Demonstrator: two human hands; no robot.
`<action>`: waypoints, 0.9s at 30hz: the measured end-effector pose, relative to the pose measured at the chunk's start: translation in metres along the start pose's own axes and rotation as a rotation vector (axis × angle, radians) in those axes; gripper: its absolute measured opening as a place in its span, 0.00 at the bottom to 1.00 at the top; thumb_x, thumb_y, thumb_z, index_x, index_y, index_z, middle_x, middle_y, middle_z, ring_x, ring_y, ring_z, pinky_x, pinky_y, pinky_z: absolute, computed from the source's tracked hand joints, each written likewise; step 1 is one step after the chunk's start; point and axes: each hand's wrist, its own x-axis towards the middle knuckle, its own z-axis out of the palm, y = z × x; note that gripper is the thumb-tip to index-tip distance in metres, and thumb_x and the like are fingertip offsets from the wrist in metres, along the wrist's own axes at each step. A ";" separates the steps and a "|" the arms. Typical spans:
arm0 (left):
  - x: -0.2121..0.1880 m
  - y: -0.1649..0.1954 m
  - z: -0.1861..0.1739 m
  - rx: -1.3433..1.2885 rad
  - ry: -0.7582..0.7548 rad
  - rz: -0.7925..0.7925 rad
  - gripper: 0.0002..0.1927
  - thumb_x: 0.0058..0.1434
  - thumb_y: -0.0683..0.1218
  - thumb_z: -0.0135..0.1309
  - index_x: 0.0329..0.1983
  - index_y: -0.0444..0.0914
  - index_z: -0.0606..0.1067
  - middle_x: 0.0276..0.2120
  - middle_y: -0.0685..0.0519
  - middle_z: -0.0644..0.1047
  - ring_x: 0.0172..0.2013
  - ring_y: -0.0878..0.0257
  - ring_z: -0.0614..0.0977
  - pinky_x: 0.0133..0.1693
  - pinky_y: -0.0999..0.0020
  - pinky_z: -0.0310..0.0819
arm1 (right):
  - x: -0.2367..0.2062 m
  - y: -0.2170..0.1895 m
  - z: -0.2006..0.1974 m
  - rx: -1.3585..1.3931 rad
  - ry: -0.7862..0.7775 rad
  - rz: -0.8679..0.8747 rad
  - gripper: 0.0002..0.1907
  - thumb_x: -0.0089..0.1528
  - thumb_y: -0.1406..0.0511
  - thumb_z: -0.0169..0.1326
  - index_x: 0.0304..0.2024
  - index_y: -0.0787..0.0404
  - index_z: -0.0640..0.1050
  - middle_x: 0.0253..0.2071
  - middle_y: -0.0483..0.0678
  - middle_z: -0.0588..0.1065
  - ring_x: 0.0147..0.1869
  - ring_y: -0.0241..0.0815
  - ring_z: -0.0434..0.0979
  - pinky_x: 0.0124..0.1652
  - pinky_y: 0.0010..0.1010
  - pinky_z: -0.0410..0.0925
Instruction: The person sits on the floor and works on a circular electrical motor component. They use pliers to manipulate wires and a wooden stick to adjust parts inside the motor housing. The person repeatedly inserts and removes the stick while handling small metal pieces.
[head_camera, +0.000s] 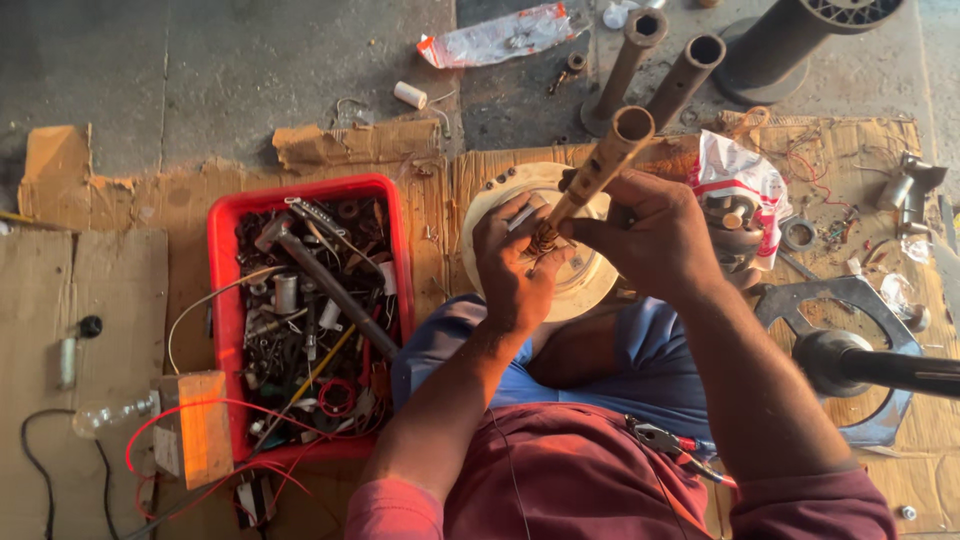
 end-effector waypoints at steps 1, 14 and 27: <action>0.001 0.001 0.000 0.029 0.004 0.007 0.27 0.47 0.41 0.72 0.53 0.37 0.81 0.60 0.48 0.74 0.63 0.49 0.70 0.65 0.58 0.66 | -0.001 0.002 -0.006 0.069 0.007 0.034 0.22 0.54 0.66 0.70 0.52 0.55 0.82 0.25 0.33 0.69 0.26 0.23 0.61 0.26 0.19 0.57; -0.002 0.013 -0.012 0.019 -0.060 -0.016 0.31 0.48 0.40 0.76 0.53 0.38 0.73 0.62 0.44 0.73 0.63 0.47 0.74 0.66 0.55 0.67 | 0.006 0.136 -0.040 0.035 0.287 0.651 0.12 0.61 0.65 0.61 0.48 0.56 0.84 0.38 0.43 0.82 0.34 0.34 0.75 0.35 0.29 0.70; 0.011 0.026 -0.011 0.056 -0.131 -0.061 0.30 0.53 0.40 0.73 0.56 0.38 0.71 0.63 0.45 0.69 0.64 0.49 0.73 0.64 0.55 0.70 | 0.079 0.200 0.037 -0.107 0.448 0.572 0.09 0.59 0.64 0.61 0.42 0.58 0.83 0.39 0.52 0.82 0.43 0.45 0.84 0.46 0.34 0.73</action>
